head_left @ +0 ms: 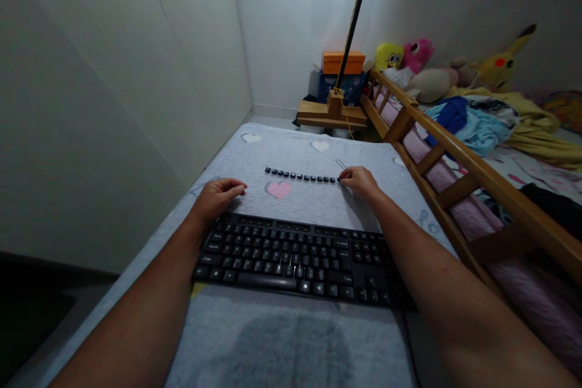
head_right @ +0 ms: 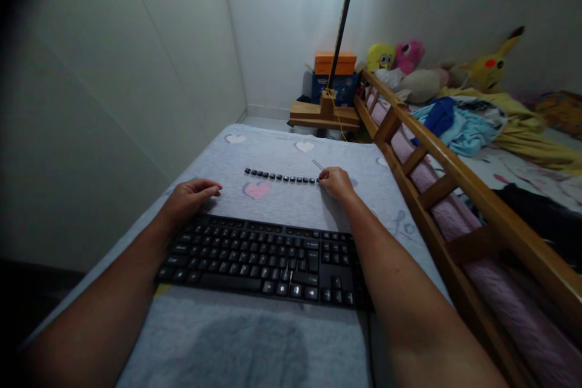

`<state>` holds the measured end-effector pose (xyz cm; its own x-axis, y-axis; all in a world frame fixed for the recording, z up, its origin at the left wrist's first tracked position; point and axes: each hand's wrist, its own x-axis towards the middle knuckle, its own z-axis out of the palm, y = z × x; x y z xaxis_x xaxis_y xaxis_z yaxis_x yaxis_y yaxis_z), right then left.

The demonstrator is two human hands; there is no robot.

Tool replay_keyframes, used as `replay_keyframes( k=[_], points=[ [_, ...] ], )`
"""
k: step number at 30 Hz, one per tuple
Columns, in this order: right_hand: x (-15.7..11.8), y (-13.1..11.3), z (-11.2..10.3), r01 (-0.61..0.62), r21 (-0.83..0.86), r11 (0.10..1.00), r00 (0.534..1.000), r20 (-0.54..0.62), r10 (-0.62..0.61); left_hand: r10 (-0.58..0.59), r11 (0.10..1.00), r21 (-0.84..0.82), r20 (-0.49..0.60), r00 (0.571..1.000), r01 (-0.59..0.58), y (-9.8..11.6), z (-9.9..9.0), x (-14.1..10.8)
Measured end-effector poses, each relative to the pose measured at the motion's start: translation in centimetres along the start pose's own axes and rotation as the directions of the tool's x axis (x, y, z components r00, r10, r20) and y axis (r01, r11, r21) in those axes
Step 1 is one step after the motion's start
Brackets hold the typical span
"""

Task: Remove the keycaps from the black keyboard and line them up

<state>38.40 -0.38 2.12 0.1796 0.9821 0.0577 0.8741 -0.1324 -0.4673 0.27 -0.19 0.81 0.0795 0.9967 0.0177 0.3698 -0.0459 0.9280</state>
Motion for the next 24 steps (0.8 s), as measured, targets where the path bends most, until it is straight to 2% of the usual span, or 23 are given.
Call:
replay_keyframes(
  k=[7,24],
  points=[
    [0.14,0.22,0.45,-0.006,-0.026,1.000,1.000,-0.001,0.006,0.045,0.999,0.014,-0.010,0.999,-0.044,-0.95,0.12,0.32],
    [0.32,0.59,0.81,-0.020,0.020,1.000,1.000,0.007,0.019,0.067,0.997,0.050,0.002,0.998,-0.067,-0.99,0.10,0.43]
  ],
)
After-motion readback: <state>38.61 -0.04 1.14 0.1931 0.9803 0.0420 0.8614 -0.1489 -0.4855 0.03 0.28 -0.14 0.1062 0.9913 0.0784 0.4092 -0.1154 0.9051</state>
